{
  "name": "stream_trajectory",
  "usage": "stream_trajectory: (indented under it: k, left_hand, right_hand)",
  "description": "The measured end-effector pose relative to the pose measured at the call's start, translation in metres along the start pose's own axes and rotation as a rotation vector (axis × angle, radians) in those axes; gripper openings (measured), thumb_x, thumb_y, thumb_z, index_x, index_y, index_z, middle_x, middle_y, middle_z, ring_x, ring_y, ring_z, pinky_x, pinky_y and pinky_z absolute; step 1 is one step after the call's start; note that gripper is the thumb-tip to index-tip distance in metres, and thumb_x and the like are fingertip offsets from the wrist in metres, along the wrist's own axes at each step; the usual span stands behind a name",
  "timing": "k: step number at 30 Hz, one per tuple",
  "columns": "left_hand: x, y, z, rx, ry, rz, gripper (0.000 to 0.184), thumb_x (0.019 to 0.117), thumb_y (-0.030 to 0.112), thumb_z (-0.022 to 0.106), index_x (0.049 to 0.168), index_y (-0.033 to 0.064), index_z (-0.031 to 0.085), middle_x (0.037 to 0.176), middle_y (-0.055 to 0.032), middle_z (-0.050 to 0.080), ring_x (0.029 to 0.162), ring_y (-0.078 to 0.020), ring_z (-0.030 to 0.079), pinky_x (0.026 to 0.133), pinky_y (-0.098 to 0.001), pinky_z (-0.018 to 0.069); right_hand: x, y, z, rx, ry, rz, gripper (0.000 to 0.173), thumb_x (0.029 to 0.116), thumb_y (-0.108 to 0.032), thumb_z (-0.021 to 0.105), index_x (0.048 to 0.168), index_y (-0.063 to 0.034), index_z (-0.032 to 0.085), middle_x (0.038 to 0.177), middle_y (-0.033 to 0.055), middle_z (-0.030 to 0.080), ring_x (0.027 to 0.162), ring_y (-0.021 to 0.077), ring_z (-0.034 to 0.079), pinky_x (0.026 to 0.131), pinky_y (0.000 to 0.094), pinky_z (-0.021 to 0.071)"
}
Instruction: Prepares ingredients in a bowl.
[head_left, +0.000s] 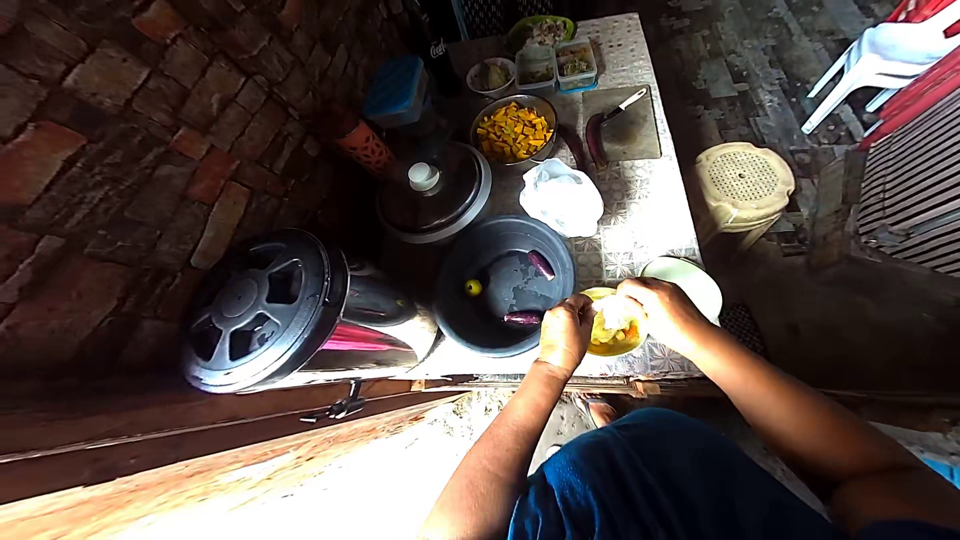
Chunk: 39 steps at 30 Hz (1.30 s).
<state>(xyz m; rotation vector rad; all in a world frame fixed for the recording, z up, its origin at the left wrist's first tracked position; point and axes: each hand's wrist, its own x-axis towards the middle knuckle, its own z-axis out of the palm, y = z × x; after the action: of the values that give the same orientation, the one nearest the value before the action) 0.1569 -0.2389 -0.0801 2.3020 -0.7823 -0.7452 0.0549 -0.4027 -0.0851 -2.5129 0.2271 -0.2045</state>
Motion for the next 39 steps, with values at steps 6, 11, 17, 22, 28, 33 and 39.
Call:
stream_trajectory:
  k: [6,11,17,22,28,33,39]
  left_hand:
    - [0.007,-0.005,-0.002,-0.110,-0.030,-0.013,0.032,0.1043,0.016,0.056,0.130,-0.0004,0.065,0.119,-0.0151,0.072,0.109,-0.0189,0.070,0.102,-0.0348,0.0526]
    - [0.012,-0.010,-0.010,-0.200,-0.080,-0.030,0.032,0.1032,0.015,0.058,0.131,0.0004,0.063,0.118,-0.0131,0.072,0.108,-0.0152,0.070,0.101,-0.0312,0.0529]
    - [0.032,-0.014,-0.036,-0.161,0.046,-0.042,0.036,0.1029,0.017,0.060,0.133,-0.0024,0.062,0.127,-0.0192,0.067,0.112,-0.0263,0.068,0.102,-0.0416,0.0531]
    - [0.063,-0.012,-0.059,-0.048,0.263,0.016,0.037,0.0976,0.025,0.071,0.131,0.0102,0.068,0.149,-0.0269,0.046,0.133,-0.0436,0.049,0.107,-0.0570,0.0443]
    - [0.106,-0.009,-0.067,-0.017,0.260,0.000,0.028,0.0969,0.032,0.073,0.123,0.0214,0.075,0.169,-0.0273,0.004,0.148,-0.0534,0.024,0.113,-0.0629,0.0325]
    - [0.129,-0.012,-0.071,-0.068,0.184,-0.035,0.049,0.1043,0.029,0.061,0.147,0.0048,0.054,0.164,-0.0284,0.025,0.148,-0.0437,0.035,0.117,-0.0573,0.0352]
    - [0.127,-0.004,-0.075,-0.152,0.339,0.057,0.030,0.1054,0.018,0.058,0.128,0.0012,0.068,0.133,-0.0210,0.062,0.118,-0.0319,0.063,0.103,-0.0482,0.0501]
  right_hand:
    - [0.009,0.002,0.003,0.060,-0.015,0.053,0.018,0.1008,-0.009,0.056,0.104,-0.0002,0.071,0.093,0.0183,0.073,0.093,0.0337,0.072,0.087,0.0511,0.0550]
    - [0.009,0.007,0.001,0.106,0.005,0.067,0.019,0.1012,-0.009,0.056,0.108,-0.0023,0.072,0.095,0.0163,0.074,0.092,0.0311,0.072,0.087,0.0501,0.0556]
    - [0.008,0.018,-0.003,0.207,0.000,0.133,0.021,0.1020,-0.009,0.053,0.106,-0.0004,0.072,0.094,0.0166,0.073,0.090,0.0279,0.071,0.086,0.0472,0.0554]
    - [0.013,0.025,-0.005,0.307,0.020,0.204,0.018,0.1012,-0.008,0.055,0.105,0.0011,0.070,0.092,0.0137,0.072,0.085,0.0185,0.068,0.082,0.0369,0.0548]
    - [0.013,0.028,-0.006,0.290,-0.019,0.214,0.020,0.1014,-0.009,0.053,0.106,-0.0002,0.070,0.091,0.0132,0.071,0.083,0.0187,0.067,0.079,0.0364,0.0537]
    - [0.008,0.028,0.003,0.232,-0.088,0.142,0.022,0.1015,-0.010,0.053,0.107,0.0002,0.071,0.094,0.0175,0.073,0.089,0.0296,0.071,0.083,0.0481,0.0553]
    - [0.009,0.035,0.004,0.266,-0.162,0.149,0.021,0.1015,-0.008,0.052,0.106,0.0013,0.070,0.093,0.0176,0.072,0.089,0.0283,0.070,0.084,0.0465,0.0547]
